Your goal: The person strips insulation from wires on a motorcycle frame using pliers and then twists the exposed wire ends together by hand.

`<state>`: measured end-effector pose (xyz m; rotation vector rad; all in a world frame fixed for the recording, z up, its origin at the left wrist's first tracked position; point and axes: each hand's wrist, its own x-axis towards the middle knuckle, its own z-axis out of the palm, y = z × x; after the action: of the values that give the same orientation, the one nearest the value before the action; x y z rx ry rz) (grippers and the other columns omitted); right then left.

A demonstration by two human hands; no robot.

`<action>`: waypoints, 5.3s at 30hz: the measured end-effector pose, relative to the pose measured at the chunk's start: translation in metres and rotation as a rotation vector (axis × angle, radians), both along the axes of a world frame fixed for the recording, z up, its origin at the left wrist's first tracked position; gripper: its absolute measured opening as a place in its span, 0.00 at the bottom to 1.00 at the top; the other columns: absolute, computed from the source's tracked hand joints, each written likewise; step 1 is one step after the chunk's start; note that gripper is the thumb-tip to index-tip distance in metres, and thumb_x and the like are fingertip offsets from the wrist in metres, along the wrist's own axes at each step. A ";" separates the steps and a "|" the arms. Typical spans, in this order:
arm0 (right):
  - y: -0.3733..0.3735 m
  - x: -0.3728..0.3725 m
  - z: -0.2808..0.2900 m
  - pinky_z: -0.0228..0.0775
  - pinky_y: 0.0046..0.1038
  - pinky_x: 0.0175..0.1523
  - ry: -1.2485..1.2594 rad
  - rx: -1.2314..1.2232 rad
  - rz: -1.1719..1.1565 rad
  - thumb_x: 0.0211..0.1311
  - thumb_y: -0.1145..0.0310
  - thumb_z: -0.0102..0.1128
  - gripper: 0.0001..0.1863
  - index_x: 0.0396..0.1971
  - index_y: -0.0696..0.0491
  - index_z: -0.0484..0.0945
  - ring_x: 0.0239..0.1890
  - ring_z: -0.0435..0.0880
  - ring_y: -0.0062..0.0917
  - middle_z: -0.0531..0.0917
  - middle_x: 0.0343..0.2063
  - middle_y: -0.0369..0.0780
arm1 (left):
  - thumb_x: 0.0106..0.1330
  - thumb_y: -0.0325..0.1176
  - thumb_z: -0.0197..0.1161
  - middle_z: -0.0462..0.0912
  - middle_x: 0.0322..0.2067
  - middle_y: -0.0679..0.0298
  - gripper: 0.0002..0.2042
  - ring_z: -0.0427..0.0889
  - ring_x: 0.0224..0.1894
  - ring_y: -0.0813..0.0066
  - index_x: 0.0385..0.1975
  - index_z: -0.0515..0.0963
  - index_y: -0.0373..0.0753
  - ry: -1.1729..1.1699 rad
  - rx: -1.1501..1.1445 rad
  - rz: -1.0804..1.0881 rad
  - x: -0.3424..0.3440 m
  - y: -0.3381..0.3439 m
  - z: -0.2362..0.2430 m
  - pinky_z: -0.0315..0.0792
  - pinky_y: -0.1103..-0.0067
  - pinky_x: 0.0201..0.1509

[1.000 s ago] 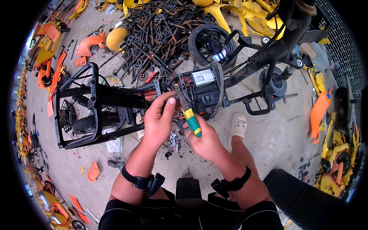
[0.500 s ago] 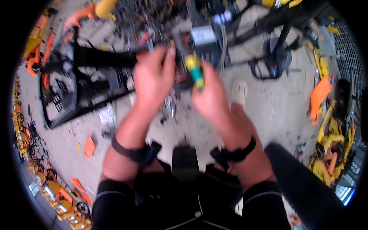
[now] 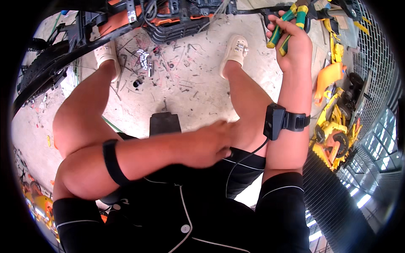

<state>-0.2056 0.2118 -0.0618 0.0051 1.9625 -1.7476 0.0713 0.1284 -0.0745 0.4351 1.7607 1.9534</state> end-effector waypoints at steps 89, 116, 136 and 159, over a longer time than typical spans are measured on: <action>-0.101 0.069 0.036 0.76 0.30 0.48 -0.618 -0.641 0.748 0.51 0.74 0.53 0.41 0.71 0.59 0.59 0.59 0.79 0.36 0.75 0.61 0.48 | 0.79 0.38 0.50 0.82 0.48 0.54 0.13 0.81 0.51 0.65 0.49 0.74 0.34 -0.477 0.724 1.150 -0.133 -0.196 0.048 0.77 0.71 0.56; -0.090 0.064 -0.008 0.64 0.31 0.48 -0.648 -0.713 0.114 0.55 0.74 0.47 0.26 0.57 0.52 0.70 0.49 0.76 0.25 0.78 0.54 0.38 | 0.75 0.40 0.57 0.73 0.60 0.40 0.12 0.71 0.66 0.46 0.43 0.78 0.36 -0.099 0.842 0.564 -0.119 -0.181 0.061 0.62 0.57 0.72; -0.101 0.074 0.020 0.78 0.31 0.53 -0.223 -0.414 0.206 0.55 0.85 0.50 0.36 0.69 0.60 0.58 0.57 0.80 0.31 0.75 0.59 0.46 | 0.76 0.33 0.58 0.84 0.47 0.55 0.11 0.82 0.52 0.68 0.48 0.80 0.32 0.143 0.261 0.841 -0.123 -0.180 0.046 0.73 0.70 0.62; -0.098 0.093 0.016 0.76 0.28 0.52 0.272 -0.062 0.373 0.57 0.83 0.51 0.42 0.75 0.58 0.51 0.53 0.82 0.28 0.74 0.55 0.44 | 0.77 0.28 0.54 0.85 0.46 0.55 0.09 0.83 0.51 0.70 0.50 0.76 0.31 0.091 0.148 1.047 -0.128 -0.170 0.048 0.74 0.73 0.61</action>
<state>-0.1130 0.1143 -0.0454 -0.6093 1.9350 -1.6215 -0.0565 -0.0417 -0.0269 -0.4886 2.1298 2.7682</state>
